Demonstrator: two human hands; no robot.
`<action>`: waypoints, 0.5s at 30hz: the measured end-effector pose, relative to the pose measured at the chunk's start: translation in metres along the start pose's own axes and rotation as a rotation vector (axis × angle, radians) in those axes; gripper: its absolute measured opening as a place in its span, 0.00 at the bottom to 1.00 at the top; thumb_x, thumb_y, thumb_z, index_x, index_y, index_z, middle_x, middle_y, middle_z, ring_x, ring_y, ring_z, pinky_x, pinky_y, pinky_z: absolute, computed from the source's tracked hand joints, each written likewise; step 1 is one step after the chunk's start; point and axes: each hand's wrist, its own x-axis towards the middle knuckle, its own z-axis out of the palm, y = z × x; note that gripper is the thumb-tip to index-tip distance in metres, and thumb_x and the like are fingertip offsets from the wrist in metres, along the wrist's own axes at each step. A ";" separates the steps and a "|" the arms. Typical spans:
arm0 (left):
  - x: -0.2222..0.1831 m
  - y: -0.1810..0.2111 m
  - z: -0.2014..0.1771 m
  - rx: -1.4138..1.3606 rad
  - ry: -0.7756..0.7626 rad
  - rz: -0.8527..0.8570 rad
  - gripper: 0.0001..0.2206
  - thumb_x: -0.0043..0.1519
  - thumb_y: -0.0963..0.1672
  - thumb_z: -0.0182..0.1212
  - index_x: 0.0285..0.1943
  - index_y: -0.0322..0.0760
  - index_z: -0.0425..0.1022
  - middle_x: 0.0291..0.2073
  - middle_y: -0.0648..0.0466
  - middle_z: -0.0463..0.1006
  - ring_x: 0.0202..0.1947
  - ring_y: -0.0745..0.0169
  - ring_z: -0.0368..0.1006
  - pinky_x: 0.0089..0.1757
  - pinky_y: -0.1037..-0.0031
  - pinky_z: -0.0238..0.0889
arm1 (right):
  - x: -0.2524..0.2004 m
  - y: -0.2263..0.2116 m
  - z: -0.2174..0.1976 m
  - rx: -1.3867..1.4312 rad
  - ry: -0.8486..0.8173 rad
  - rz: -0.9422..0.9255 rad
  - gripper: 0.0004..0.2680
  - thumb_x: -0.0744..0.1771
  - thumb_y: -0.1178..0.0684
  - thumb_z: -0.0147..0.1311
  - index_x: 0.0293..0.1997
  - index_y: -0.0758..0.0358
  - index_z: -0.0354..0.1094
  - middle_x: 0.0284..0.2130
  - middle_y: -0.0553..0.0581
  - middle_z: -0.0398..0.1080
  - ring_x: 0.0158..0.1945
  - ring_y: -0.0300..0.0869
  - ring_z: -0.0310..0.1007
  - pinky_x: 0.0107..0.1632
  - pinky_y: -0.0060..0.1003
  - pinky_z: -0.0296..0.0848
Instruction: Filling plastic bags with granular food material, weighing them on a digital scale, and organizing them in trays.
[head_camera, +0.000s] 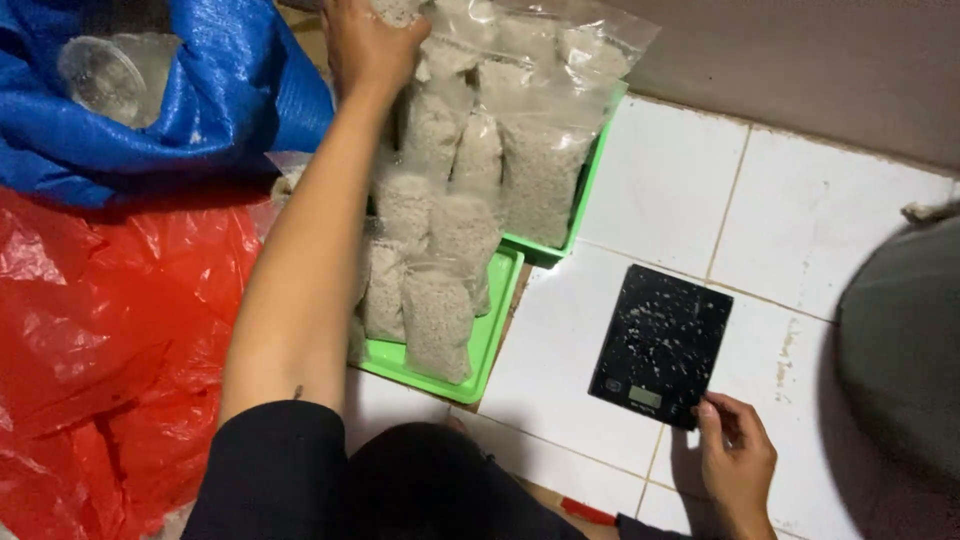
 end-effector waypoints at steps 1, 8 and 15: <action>0.004 0.001 0.005 -0.029 0.008 0.001 0.30 0.48 0.50 0.78 0.54 0.33 0.69 0.47 0.40 0.74 0.47 0.38 0.71 0.46 0.54 0.68 | 0.000 0.004 0.001 0.020 0.014 0.012 0.07 0.68 0.61 0.52 0.50 0.73 0.68 0.37 0.63 0.74 0.41 0.45 0.74 0.47 0.36 0.72; 0.004 -0.009 0.047 -0.170 -0.028 -0.071 0.26 0.46 0.49 0.79 0.48 0.30 0.74 0.43 0.39 0.76 0.41 0.40 0.75 0.42 0.52 0.69 | 0.000 0.005 0.003 -0.037 0.051 0.027 0.07 0.68 0.62 0.54 0.49 0.71 0.70 0.35 0.61 0.75 0.39 0.43 0.74 0.44 0.33 0.71; 0.005 -0.015 0.058 -0.081 -0.092 -0.122 0.29 0.50 0.51 0.78 0.52 0.29 0.71 0.47 0.38 0.74 0.47 0.39 0.73 0.48 0.55 0.66 | 0.000 -0.002 0.003 -0.048 0.004 0.086 0.07 0.67 0.60 0.54 0.48 0.71 0.70 0.36 0.61 0.75 0.40 0.43 0.75 0.46 0.35 0.71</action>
